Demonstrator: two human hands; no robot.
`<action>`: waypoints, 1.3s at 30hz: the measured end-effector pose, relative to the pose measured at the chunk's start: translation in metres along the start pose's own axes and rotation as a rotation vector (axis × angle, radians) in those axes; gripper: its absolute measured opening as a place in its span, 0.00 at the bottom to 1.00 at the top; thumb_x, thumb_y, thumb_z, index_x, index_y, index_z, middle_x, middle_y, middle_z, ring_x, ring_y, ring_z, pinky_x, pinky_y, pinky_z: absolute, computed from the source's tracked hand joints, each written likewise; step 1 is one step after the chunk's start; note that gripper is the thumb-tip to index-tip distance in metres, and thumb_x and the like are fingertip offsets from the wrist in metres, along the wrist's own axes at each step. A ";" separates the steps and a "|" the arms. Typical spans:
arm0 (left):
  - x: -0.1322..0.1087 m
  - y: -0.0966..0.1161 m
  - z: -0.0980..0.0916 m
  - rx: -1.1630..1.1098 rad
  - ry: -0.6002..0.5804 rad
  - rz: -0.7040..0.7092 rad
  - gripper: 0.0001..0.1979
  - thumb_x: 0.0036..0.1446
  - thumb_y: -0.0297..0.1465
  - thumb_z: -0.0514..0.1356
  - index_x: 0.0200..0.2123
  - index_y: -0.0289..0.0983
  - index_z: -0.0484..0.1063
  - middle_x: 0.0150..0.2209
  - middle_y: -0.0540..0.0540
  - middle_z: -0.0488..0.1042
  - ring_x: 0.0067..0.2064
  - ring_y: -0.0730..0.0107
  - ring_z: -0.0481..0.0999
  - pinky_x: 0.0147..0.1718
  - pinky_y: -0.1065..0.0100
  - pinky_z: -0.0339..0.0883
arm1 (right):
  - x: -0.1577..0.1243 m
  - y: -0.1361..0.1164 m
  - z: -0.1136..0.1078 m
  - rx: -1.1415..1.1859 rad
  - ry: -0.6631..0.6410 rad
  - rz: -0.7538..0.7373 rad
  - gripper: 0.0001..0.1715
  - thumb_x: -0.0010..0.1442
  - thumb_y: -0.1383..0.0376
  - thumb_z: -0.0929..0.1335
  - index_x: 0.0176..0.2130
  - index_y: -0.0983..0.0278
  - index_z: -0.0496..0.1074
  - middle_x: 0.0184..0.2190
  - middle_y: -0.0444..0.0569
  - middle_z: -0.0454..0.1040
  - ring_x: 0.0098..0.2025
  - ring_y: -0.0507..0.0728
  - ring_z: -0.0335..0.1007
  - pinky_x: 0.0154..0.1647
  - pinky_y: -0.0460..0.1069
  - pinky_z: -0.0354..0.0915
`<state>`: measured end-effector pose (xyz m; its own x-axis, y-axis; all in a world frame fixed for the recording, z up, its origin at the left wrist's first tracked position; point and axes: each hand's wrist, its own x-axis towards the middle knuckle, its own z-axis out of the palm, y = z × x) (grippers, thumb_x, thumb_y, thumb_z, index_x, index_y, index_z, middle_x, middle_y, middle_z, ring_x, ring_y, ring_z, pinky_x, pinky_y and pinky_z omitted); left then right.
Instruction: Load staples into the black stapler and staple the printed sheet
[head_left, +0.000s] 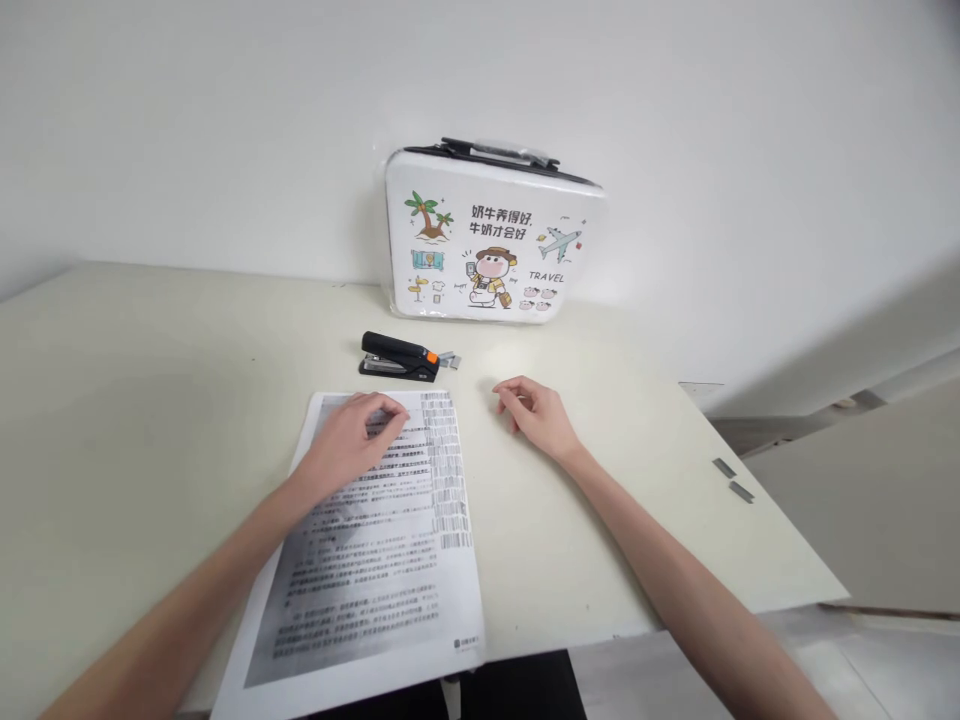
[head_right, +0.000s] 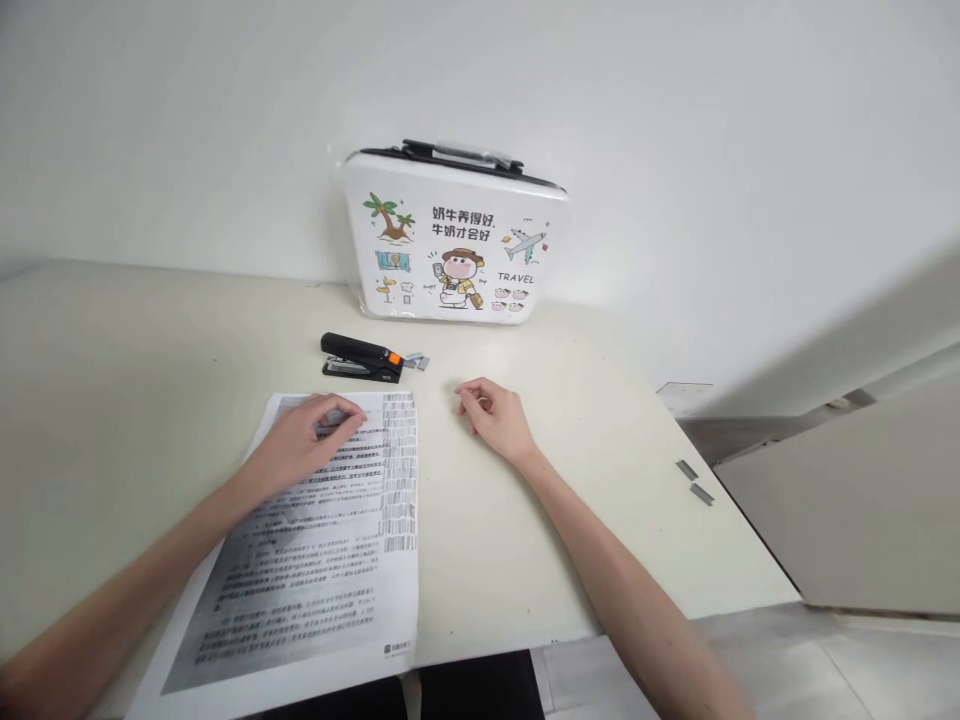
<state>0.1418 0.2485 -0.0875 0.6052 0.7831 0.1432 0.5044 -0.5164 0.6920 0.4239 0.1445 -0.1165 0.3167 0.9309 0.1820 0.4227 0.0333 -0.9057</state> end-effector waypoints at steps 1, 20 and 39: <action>0.000 0.000 0.000 0.001 0.001 -0.006 0.15 0.64 0.46 0.58 0.38 0.42 0.78 0.44 0.43 0.81 0.47 0.55 0.79 0.44 0.60 0.75 | 0.000 0.000 0.000 0.007 0.002 0.004 0.19 0.66 0.51 0.66 0.42 0.63 0.76 0.30 0.46 0.79 0.20 0.50 0.69 0.24 0.46 0.65; 0.002 0.002 0.000 0.056 0.004 -0.019 0.17 0.63 0.49 0.59 0.39 0.43 0.79 0.45 0.44 0.81 0.44 0.57 0.78 0.44 0.62 0.75 | 0.001 -0.002 -0.002 0.011 -0.002 -0.012 0.16 0.66 0.54 0.66 0.42 0.62 0.76 0.29 0.44 0.79 0.20 0.50 0.68 0.26 0.46 0.65; 0.003 0.007 -0.001 0.066 0.013 -0.030 0.17 0.62 0.49 0.59 0.37 0.43 0.79 0.45 0.45 0.82 0.46 0.57 0.79 0.46 0.61 0.75 | 0.001 -0.003 -0.004 0.018 -0.001 -0.018 0.15 0.67 0.54 0.66 0.41 0.62 0.76 0.29 0.44 0.80 0.20 0.50 0.71 0.28 0.46 0.66</action>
<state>0.1467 0.2470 -0.0818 0.5815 0.8026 0.1329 0.5615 -0.5142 0.6483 0.4262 0.1436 -0.1126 0.3086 0.9304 0.1976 0.4124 0.0564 -0.9093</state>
